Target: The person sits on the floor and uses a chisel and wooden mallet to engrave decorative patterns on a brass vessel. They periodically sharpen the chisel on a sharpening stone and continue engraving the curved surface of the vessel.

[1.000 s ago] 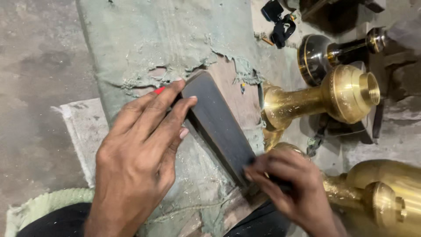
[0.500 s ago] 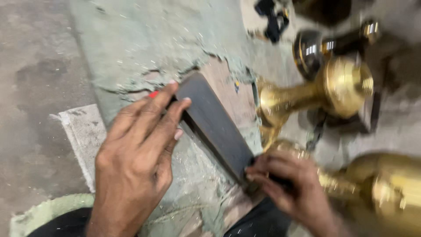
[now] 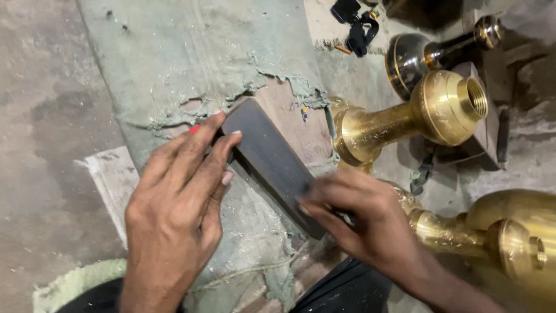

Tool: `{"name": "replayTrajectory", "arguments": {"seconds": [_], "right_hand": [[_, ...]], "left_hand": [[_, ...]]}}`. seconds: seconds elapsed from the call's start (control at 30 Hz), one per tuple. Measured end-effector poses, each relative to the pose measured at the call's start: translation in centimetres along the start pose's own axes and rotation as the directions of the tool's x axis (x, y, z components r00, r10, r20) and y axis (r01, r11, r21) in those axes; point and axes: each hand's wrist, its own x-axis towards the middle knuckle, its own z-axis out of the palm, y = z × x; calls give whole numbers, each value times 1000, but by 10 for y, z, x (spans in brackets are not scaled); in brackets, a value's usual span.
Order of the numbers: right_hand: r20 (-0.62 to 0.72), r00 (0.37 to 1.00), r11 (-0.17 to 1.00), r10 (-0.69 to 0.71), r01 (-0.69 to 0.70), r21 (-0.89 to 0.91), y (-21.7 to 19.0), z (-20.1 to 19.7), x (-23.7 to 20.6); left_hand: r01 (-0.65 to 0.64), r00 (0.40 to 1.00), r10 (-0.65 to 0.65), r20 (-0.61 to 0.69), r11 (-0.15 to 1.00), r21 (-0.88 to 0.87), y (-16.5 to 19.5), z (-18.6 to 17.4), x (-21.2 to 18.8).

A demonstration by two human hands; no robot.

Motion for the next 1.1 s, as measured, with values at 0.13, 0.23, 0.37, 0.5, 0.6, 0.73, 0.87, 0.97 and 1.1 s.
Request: {"name": "replayTrajectory", "arguments": {"seconds": [0.13, 0.23, 0.37, 0.5, 0.6, 0.73, 0.87, 0.97, 1.1], "right_hand": [[-74, 996, 998, -59, 59, 0, -3, -3, -1], [-58, 993, 995, -102, 101, -19, -3, -4, -2], [-21, 999, 999, 30, -30, -31, -2, -5, -7], [-34, 999, 999, -28, 27, -25, 6, -2, -9], [-9, 999, 999, -38, 38, -16, 10, -1, -12], [-61, 998, 998, -22, 18, -61, 12, -1, -16], [-22, 999, 999, -33, 32, -33, 13, 0, -17], [-35, 999, 999, -42, 41, -21, 13, 2, -14], [-60, 996, 998, -60, 59, -26, 8, 2, -12]], "left_hand": [[-4, 999, 2, -50, 1000, -25, -1, 1, 3], [11, 1000, -11, -19, 1000, -19, -2, 2, -1], [2, 1000, -2, -26, 1000, -17, -4, 4, -3], [17, 999, -18, -28, 1000, -21, -1, 2, -3], [-12, 1000, 11, -13, 1000, -19, 2, 0, -1], [9, 1000, -10, -29, 999, -37, 2, -1, 1], [1, 1000, -2, -15, 1000, -20, 4, 0, 0], [4, 999, -5, -32, 1000, -28, 4, -1, 0], [22, 1000, -22, -3, 999, -35, 6, -3, -1]]}}
